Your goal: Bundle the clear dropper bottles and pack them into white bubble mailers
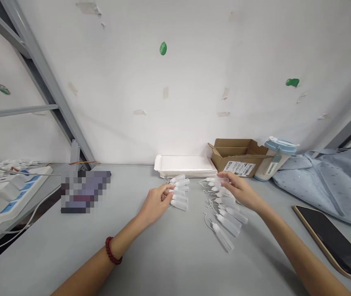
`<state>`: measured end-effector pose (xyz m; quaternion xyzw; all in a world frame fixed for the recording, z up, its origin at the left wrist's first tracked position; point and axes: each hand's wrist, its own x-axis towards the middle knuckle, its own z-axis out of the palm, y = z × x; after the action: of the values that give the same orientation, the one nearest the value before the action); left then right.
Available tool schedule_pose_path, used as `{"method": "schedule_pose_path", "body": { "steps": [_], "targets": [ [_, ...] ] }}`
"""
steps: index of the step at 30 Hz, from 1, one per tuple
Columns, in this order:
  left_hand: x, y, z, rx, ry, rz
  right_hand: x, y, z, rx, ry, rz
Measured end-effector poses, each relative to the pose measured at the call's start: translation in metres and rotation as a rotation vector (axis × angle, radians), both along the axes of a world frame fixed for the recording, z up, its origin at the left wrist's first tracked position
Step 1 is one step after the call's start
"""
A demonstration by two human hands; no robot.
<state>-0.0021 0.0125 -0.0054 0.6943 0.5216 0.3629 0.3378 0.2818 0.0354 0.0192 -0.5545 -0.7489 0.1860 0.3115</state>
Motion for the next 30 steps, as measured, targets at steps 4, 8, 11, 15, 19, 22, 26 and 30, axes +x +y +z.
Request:
{"method": "schedule_pose_path", "body": {
  "steps": [4, 8, 11, 15, 19, 22, 26, 30],
  "targets": [
    [0.007, -0.01, 0.007, -0.045, -0.057, -0.082, -0.03, -0.025, 0.008, -0.088, 0.156, 0.094],
    [0.012, -0.019, 0.014, -0.141, -0.126, -0.167, -0.051, -0.036, 0.006, -0.118, 0.116, 0.11],
    [0.014, -0.021, 0.016, -0.157, -0.131, -0.189, -0.055, -0.038, 0.004, -0.118, 0.122, 0.115],
    [0.015, -0.022, 0.015, -0.186, -0.155, -0.168, -0.056, -0.04, 0.003, -0.111, 0.139, 0.125],
    [0.015, -0.024, 0.016, -0.244, -0.16, -0.176, -0.058, -0.043, 0.005, -0.102, 0.142, 0.137],
    [0.014, -0.023, 0.015, -0.224, -0.182, -0.123, -0.058, -0.044, 0.005, -0.087, 0.136, 0.137],
    [0.011, -0.02, 0.014, -0.232, -0.223, -0.11, -0.056, -0.043, 0.003, -0.046, 0.133, 0.131],
    [0.012, -0.02, 0.016, -0.294, -0.201, -0.189, -0.057, -0.043, 0.003, -0.024, 0.128, 0.139]
  ]
}}
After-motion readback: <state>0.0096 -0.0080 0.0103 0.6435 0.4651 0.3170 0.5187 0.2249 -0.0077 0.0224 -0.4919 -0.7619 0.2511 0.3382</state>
